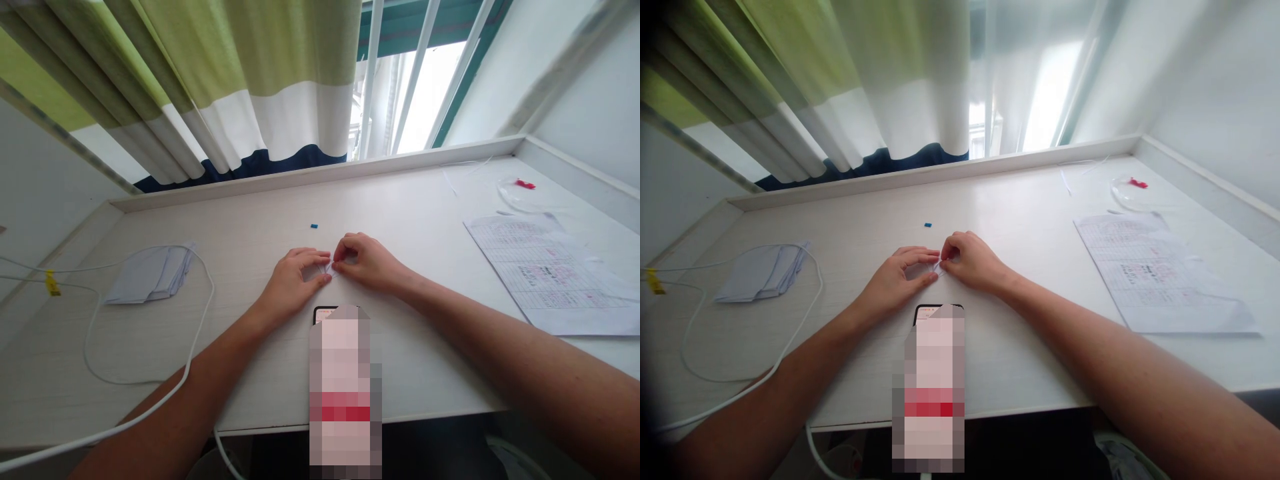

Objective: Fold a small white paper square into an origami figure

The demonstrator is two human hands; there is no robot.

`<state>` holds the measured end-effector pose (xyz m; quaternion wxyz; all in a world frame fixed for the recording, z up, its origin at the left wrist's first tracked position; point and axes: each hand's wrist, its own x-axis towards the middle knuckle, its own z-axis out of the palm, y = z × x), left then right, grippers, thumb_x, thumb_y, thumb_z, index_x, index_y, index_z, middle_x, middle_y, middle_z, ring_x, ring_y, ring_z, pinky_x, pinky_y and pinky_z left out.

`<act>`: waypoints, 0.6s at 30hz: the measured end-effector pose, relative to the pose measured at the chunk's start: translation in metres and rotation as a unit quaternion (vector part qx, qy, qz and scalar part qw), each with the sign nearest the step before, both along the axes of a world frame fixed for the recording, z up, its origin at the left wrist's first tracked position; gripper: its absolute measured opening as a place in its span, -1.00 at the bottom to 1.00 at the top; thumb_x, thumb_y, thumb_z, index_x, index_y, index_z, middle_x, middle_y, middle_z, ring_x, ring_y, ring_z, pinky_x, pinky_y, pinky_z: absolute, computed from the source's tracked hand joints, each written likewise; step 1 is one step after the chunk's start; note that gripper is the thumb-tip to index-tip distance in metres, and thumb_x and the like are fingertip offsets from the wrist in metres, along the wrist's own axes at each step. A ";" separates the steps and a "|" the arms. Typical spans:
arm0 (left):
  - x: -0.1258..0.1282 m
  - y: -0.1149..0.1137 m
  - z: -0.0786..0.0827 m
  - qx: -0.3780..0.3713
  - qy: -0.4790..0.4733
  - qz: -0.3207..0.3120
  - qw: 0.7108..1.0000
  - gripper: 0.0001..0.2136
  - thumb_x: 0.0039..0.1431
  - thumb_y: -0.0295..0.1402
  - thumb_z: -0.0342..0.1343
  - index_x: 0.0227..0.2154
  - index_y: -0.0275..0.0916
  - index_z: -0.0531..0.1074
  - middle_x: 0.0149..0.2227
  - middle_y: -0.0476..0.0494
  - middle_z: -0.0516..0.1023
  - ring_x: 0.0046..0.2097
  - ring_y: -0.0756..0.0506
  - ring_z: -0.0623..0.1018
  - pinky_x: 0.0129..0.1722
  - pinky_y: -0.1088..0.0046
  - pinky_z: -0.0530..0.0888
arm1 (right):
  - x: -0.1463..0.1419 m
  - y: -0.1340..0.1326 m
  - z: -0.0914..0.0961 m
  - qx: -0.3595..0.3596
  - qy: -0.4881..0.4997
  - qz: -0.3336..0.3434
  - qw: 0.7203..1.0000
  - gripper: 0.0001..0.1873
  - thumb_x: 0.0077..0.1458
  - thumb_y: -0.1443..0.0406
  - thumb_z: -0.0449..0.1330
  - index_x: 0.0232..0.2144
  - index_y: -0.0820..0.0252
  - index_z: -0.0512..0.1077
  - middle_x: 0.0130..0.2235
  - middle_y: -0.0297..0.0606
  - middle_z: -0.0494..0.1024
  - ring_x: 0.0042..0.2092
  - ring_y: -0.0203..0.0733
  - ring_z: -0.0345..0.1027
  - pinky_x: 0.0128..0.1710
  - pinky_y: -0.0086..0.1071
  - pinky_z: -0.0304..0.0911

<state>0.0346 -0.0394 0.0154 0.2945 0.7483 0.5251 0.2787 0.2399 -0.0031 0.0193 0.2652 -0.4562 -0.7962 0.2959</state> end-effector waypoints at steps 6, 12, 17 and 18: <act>0.001 -0.001 0.000 0.003 0.006 0.002 1.000 -0.74 0.20 -0.35 0.32 -0.04 -0.09 0.63 0.12 -0.04 0.64 0.27 -0.19 0.46 0.37 0.04 0.35 | 0.002 0.001 0.001 -0.016 0.015 -0.006 1.000 -0.92 0.09 0.42 0.30 -0.40 0.16 0.54 -0.27 -0.23 0.64 -0.20 -0.13 0.50 -0.16 -0.24 0.37; 0.003 -0.003 0.002 0.010 0.019 0.006 1.000 -0.74 0.21 -0.34 0.30 -0.03 -0.09 0.63 0.13 -0.03 0.64 0.28 -0.21 0.46 0.35 0.02 0.37 | 0.007 0.002 0.001 -0.060 0.069 -0.032 0.995 -0.93 0.09 0.42 0.29 -0.38 0.17 0.55 -0.29 -0.22 0.69 -0.22 -0.12 0.57 -0.20 -0.27 0.42; 0.004 -0.003 0.004 0.009 0.027 0.007 1.000 -0.73 0.21 -0.34 0.31 -0.03 -0.10 0.63 0.13 -0.04 0.65 0.27 -0.20 0.47 0.34 0.04 0.38 | 0.005 0.001 0.001 -0.064 0.071 -0.039 0.995 -0.96 0.10 0.37 0.30 -0.39 0.17 0.56 -0.29 -0.21 0.70 -0.23 -0.11 0.57 -0.21 -0.26 0.42; 0.004 -0.003 0.004 0.010 0.029 0.006 0.999 -0.73 0.21 -0.34 0.31 -0.02 -0.10 0.63 0.13 -0.04 0.64 0.27 -0.20 0.47 0.34 0.04 0.38 | 0.004 0.001 0.001 -0.065 0.072 -0.039 0.995 -0.96 0.10 0.37 0.30 -0.39 0.16 0.56 -0.30 -0.21 0.70 -0.24 -0.12 0.57 -0.21 -0.26 0.42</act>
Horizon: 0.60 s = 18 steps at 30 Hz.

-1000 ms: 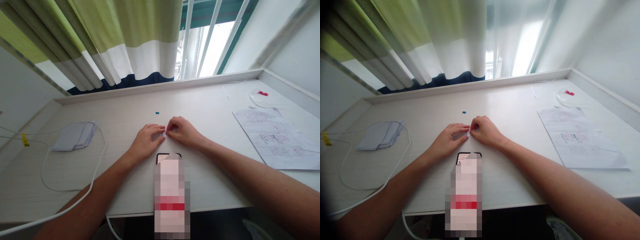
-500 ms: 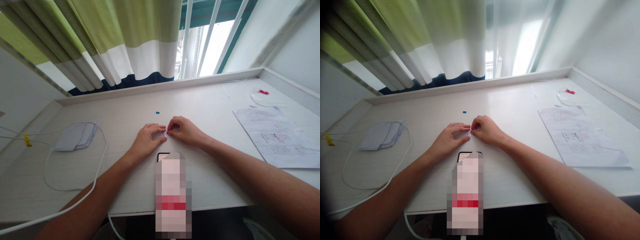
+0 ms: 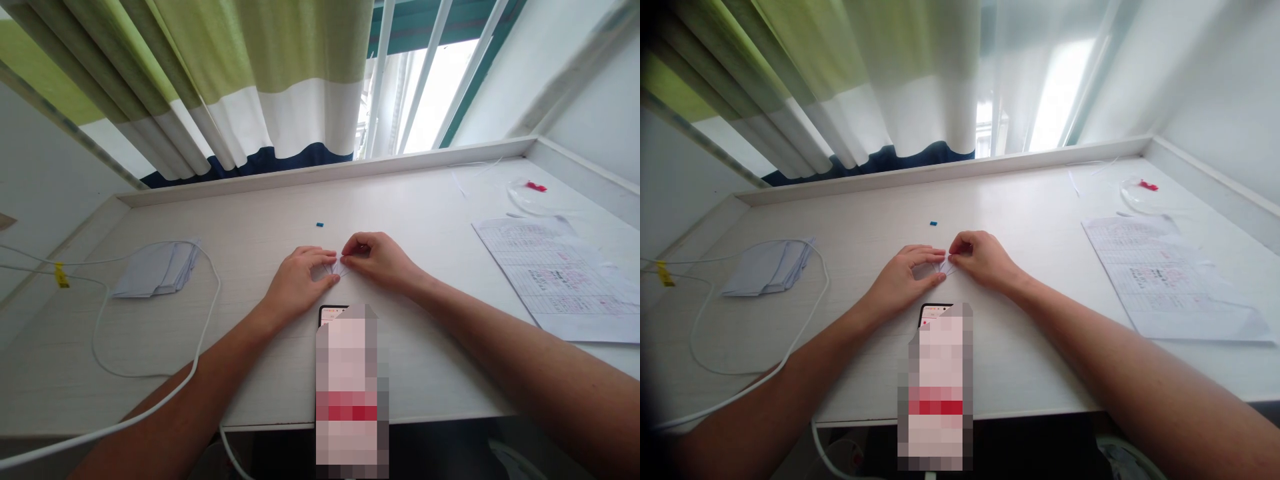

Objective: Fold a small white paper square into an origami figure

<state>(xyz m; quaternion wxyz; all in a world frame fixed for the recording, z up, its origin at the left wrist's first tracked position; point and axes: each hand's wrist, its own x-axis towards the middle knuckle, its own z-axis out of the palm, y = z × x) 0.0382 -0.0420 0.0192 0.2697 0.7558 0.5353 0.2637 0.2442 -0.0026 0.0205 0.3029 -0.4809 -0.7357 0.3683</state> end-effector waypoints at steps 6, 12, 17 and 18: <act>0.001 -0.002 0.000 0.020 0.026 -0.006 0.999 -0.73 0.25 -0.33 0.28 0.00 -0.10 0.62 0.15 -0.06 0.63 0.27 -0.22 0.48 0.33 0.03 0.39 | -0.002 0.000 -0.001 0.056 -0.052 -0.004 0.997 -0.92 0.10 0.39 0.29 -0.42 0.16 0.57 -0.27 -0.21 0.64 -0.21 -0.11 0.49 -0.15 -0.22 0.37; 0.003 -0.007 0.001 0.029 0.055 0.005 0.998 -0.76 0.29 -0.30 0.24 -0.01 -0.07 0.60 0.17 -0.03 0.62 0.28 -0.23 0.48 0.31 0.00 0.41 | -0.001 0.001 -0.002 0.068 -0.087 0.001 0.994 -0.92 0.13 0.36 0.32 -0.41 0.16 0.61 -0.20 -0.18 0.61 -0.14 -0.07 0.47 -0.08 -0.18 0.35; 0.003 -0.009 0.002 0.044 0.095 -0.016 0.994 -0.71 0.35 -0.26 0.17 0.08 -0.10 0.59 0.21 -0.03 0.59 0.31 -0.24 0.45 0.33 0.01 0.39 | -0.002 0.003 -0.001 0.049 -0.084 -0.001 0.995 -0.92 0.14 0.38 0.33 -0.41 0.19 0.63 -0.17 -0.17 0.62 -0.18 -0.11 0.49 -0.10 -0.21 0.35; 0.003 -0.009 0.001 0.047 0.103 -0.021 0.993 -0.69 0.36 -0.26 0.16 0.11 -0.11 0.57 0.23 -0.03 0.57 0.32 -0.24 0.44 0.33 0.01 0.38 | -0.002 0.003 -0.001 0.049 -0.085 -0.001 0.995 -0.92 0.14 0.38 0.33 -0.40 0.19 0.63 -0.17 -0.17 0.62 -0.18 -0.11 0.49 -0.10 -0.21 0.35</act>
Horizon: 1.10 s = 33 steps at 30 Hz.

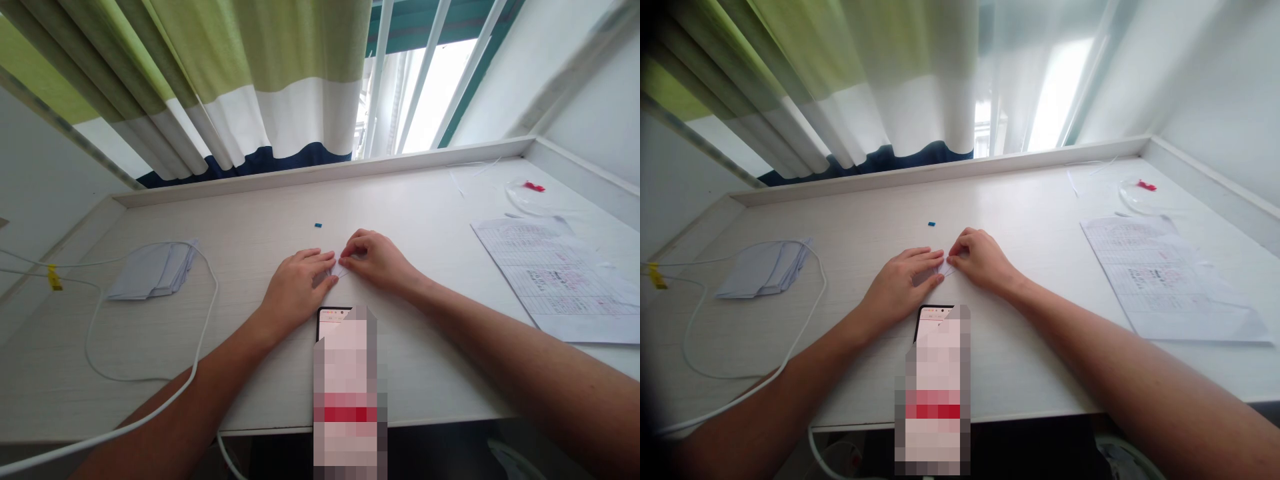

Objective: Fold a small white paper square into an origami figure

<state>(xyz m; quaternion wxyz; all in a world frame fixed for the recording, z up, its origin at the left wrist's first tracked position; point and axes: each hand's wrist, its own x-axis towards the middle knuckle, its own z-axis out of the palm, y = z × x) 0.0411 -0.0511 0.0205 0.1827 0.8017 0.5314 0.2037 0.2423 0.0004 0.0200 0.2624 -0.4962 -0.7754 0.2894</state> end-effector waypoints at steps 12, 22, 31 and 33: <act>0.003 -0.005 0.000 0.012 0.080 -0.019 0.997 -0.61 0.46 -0.27 -0.02 0.26 -0.09 0.46 0.36 -0.01 0.41 0.40 -0.25 0.34 0.39 0.01 0.28 | -0.001 -0.002 0.001 0.005 -0.018 0.001 1.000 -0.92 0.16 0.39 0.34 -0.39 0.20 0.63 -0.19 -0.18 0.61 -0.16 -0.10 0.46 -0.10 -0.24 0.32; -0.006 0.005 -0.003 -0.041 -0.012 -0.005 0.999 -0.63 0.47 -0.37 -0.04 0.20 0.00 0.51 0.30 0.11 0.49 0.33 -0.18 0.40 0.35 0.05 0.30 | -0.001 -0.003 -0.004 0.034 -0.001 0.001 0.999 -0.90 0.16 0.41 0.32 -0.38 0.17 0.63 -0.24 -0.21 0.60 -0.17 -0.10 0.42 -0.11 -0.23 0.30; -0.006 0.015 -0.004 -0.040 -0.055 0.024 0.997 -0.76 0.35 -0.35 0.21 -0.01 0.10 0.65 0.17 0.12 0.62 0.22 -0.23 0.44 0.31 -0.05 0.27 | -0.001 -0.002 -0.006 0.040 0.005 0.008 0.999 -0.89 0.15 0.43 0.31 -0.37 0.16 0.64 -0.25 -0.19 0.58 -0.17 -0.08 0.40 -0.10 -0.20 0.31; -0.006 0.016 -0.004 -0.046 -0.063 0.023 0.997 -0.77 0.33 -0.34 0.24 -0.02 0.09 0.65 0.17 0.11 0.62 0.22 -0.24 0.43 0.31 -0.05 0.27 | -0.001 -0.002 -0.006 0.043 0.007 0.009 0.999 -0.88 0.14 0.42 0.31 -0.38 0.16 0.63 -0.26 -0.19 0.58 -0.18 -0.09 0.40 -0.11 -0.19 0.31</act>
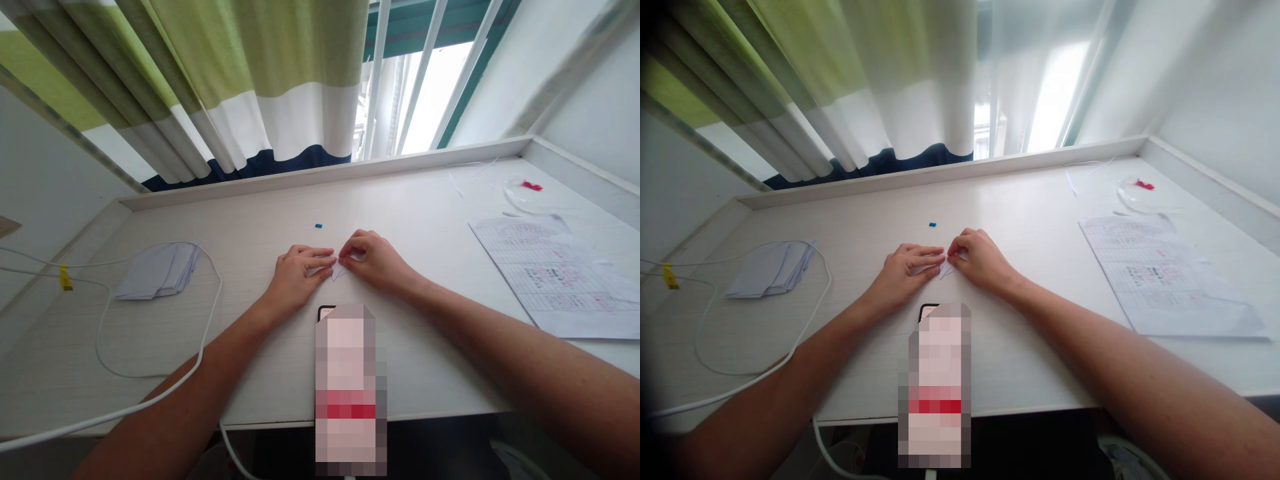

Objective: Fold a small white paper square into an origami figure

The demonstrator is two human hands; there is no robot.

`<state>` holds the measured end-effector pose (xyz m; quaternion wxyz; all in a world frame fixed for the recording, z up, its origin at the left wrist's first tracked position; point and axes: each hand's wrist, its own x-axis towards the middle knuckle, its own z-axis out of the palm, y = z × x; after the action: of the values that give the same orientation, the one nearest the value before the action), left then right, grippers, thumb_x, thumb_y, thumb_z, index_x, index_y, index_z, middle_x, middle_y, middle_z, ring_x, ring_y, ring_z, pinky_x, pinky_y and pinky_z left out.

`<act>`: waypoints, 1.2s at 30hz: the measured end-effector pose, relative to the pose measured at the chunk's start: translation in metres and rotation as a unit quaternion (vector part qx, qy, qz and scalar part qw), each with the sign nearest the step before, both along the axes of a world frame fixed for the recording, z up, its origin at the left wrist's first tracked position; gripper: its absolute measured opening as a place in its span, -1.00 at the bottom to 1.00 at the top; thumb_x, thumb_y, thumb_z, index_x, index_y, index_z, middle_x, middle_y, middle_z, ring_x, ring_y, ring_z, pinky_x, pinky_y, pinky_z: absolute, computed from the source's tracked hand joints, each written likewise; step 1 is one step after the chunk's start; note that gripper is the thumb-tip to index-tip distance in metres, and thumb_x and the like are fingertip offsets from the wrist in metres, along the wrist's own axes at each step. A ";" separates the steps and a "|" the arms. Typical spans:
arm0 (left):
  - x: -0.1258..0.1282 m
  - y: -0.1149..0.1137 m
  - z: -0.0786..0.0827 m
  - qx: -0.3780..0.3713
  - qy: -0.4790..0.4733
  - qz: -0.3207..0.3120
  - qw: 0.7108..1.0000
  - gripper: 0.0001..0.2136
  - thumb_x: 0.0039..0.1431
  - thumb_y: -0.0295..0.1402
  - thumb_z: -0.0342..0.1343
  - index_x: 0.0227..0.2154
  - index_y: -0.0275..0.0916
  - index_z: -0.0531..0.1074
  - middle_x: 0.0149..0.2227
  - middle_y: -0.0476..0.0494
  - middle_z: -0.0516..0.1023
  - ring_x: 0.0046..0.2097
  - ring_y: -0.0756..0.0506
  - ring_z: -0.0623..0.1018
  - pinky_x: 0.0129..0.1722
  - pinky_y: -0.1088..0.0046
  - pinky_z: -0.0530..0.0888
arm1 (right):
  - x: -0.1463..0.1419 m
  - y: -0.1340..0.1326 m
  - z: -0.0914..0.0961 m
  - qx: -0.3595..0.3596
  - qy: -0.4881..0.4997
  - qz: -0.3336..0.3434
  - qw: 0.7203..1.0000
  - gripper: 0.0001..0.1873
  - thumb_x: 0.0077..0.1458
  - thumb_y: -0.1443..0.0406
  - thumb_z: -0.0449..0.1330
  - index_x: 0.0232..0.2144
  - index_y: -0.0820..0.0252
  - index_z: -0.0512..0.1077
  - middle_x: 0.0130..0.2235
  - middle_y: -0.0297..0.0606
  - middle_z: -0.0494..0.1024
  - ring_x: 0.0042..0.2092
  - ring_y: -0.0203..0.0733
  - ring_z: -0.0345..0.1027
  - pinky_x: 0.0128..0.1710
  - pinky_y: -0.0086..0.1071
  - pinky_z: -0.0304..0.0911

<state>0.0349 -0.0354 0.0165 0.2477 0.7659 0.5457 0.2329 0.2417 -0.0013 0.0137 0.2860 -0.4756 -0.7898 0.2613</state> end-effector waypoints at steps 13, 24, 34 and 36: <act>0.002 0.000 -0.001 -0.001 0.007 0.019 1.000 -0.75 0.31 -0.27 0.26 0.02 0.01 0.62 0.16 0.02 0.62 0.25 -0.25 0.43 0.32 -0.08 0.21 | 0.001 0.000 0.000 0.004 -0.003 0.000 1.000 -0.88 0.17 0.39 0.30 -0.36 0.13 0.65 -0.24 -0.19 0.60 -0.16 -0.07 0.43 -0.07 -0.18 0.34; -0.008 0.006 -0.003 0.036 -0.057 -0.022 0.997 -0.86 0.30 -0.37 0.23 -0.12 -0.07 0.60 0.02 -0.04 0.68 0.13 -0.18 0.53 0.23 0.10 0.38 | 0.002 -0.001 -0.003 0.007 -0.013 -0.003 1.000 -0.85 0.24 0.37 0.26 -0.31 0.13 0.66 -0.19 -0.19 0.61 -0.10 -0.05 0.42 -0.02 -0.15 0.34; -0.005 0.008 -0.005 0.038 -0.023 0.030 0.999 -0.76 0.24 -0.28 0.30 -0.05 -0.17 0.56 0.00 -0.15 0.60 0.13 -0.24 0.45 0.18 0.15 0.39 | 0.003 -0.004 -0.007 0.027 -0.040 -0.007 0.999 -0.81 0.26 0.19 0.28 -0.15 0.13 0.62 -0.07 -0.06 0.52 0.04 0.14 0.32 0.09 0.05 0.32; -0.005 0.008 -0.006 0.034 -0.021 0.031 0.999 -0.81 0.25 -0.28 0.29 -0.10 -0.15 0.58 0.00 -0.15 0.59 0.14 -0.25 0.44 0.19 0.14 0.38 | 0.003 -0.003 -0.005 0.023 -0.038 -0.001 0.999 -0.83 0.24 0.19 0.30 -0.18 0.13 0.60 -0.09 -0.07 0.53 0.02 0.13 0.33 0.07 0.04 0.32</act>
<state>0.0299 -0.0273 0.0109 0.2259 0.7516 0.5553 0.2752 0.2449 -0.0044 0.0084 0.2668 -0.4790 -0.8054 0.2251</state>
